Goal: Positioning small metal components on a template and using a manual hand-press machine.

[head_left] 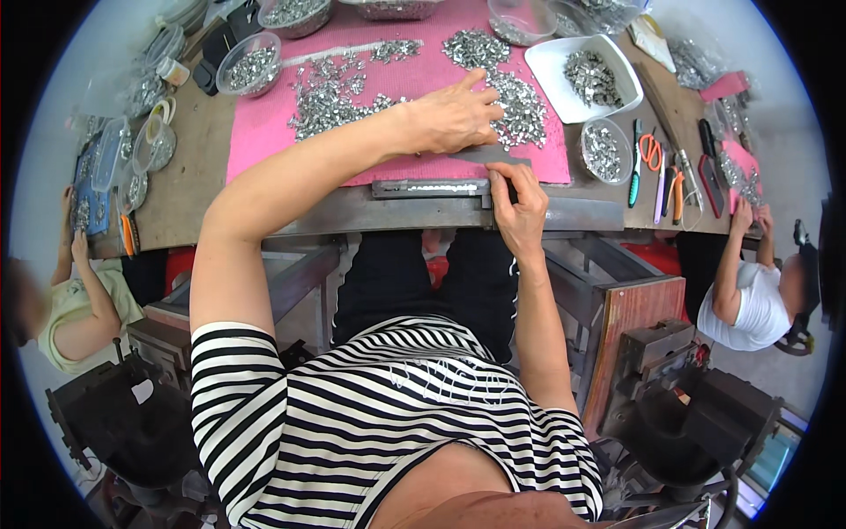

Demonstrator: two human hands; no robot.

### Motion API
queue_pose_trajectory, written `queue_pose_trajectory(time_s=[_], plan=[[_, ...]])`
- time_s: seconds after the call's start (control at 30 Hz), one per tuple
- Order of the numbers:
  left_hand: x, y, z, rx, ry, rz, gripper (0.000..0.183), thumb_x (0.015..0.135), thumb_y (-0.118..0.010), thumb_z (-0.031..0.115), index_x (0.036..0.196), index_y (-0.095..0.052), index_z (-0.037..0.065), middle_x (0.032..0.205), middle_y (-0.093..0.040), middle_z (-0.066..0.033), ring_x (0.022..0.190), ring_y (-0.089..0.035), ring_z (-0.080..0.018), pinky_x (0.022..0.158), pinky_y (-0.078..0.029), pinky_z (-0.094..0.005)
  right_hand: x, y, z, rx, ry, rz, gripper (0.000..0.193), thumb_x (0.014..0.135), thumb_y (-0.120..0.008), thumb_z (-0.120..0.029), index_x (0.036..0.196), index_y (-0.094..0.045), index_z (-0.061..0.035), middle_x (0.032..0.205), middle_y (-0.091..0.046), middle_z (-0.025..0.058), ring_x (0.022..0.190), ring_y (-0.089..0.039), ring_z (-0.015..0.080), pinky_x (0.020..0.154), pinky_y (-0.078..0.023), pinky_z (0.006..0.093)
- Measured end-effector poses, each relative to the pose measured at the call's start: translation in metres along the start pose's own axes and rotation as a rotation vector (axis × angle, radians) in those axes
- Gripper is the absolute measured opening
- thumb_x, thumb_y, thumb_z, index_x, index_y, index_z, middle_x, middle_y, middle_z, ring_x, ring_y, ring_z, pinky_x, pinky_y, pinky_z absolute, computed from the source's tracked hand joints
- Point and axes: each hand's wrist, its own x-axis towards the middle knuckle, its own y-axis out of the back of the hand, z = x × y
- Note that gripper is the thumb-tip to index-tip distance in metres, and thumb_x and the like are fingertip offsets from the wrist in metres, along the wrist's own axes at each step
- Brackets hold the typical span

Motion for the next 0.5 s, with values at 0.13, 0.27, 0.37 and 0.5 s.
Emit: queue_pose_trajectory(time_s=[0.13, 0.27, 0.37, 0.5], plan=[[-0.004, -0.011, 0.000, -0.038, -0.003, -0.016, 0.019, 0.090, -0.061, 0.016, 0.104, -0.073, 0.011, 0.102, -0.062, -0.0047, 0.110, -0.057, -0.0245, 0.113, -0.032, -0.0576, -0.001, -0.001, 0.001, -0.004, -0.001, 0.002, 0.009, 0.088, -0.068, 0.000, 0.097, -0.070, -0.0029, 0.081, -0.063, 0.0101, 0.076, -0.060, 0.0273, 0.073, -0.045, 0.0367], [-0.014, -0.021, 0.003, -0.131, 0.044, 0.043, 0.019, 0.088, -0.062, 0.011, 0.106, -0.066, 0.007, 0.104, -0.062, -0.0073, 0.109, -0.057, -0.0259, 0.107, -0.035, -0.0580, -0.001, -0.001, 0.001, 0.006, -0.002, 0.008, 0.009, 0.088, -0.068, 0.000, 0.097, -0.070, -0.0030, 0.080, -0.063, 0.0099, 0.076, -0.060, 0.0272, 0.072, -0.045, 0.0365], [-0.028, -0.014, 0.015, -0.398, 0.244, 0.164, 0.016, 0.087, -0.062, 0.005, 0.103, -0.059, 0.005, 0.101, -0.061, -0.0103, 0.104, -0.057, -0.0283, 0.098, -0.040, -0.0533, -0.002, -0.002, 0.002, 0.008, -0.012, 0.012, 0.009, 0.089, -0.067, 0.000, 0.097, -0.071, -0.0031, 0.080, -0.063, 0.0099, 0.076, -0.060, 0.0272, 0.073, -0.046, 0.0368], [-0.043, -0.015, 0.036, -0.645, 0.452, 0.570, 0.010, 0.093, -0.058, 0.001, 0.103, -0.059, 0.000, 0.092, -0.060, -0.0120, 0.089, -0.056, -0.0301, 0.082, -0.046, -0.0388, 0.001, 0.000, 0.003, -0.010, 0.029, 0.014, 0.009, 0.092, -0.066, -0.002, 0.099, -0.071, -0.0017, 0.077, -0.062, 0.0089, 0.073, -0.059, 0.0219, 0.069, -0.047, 0.0333]])
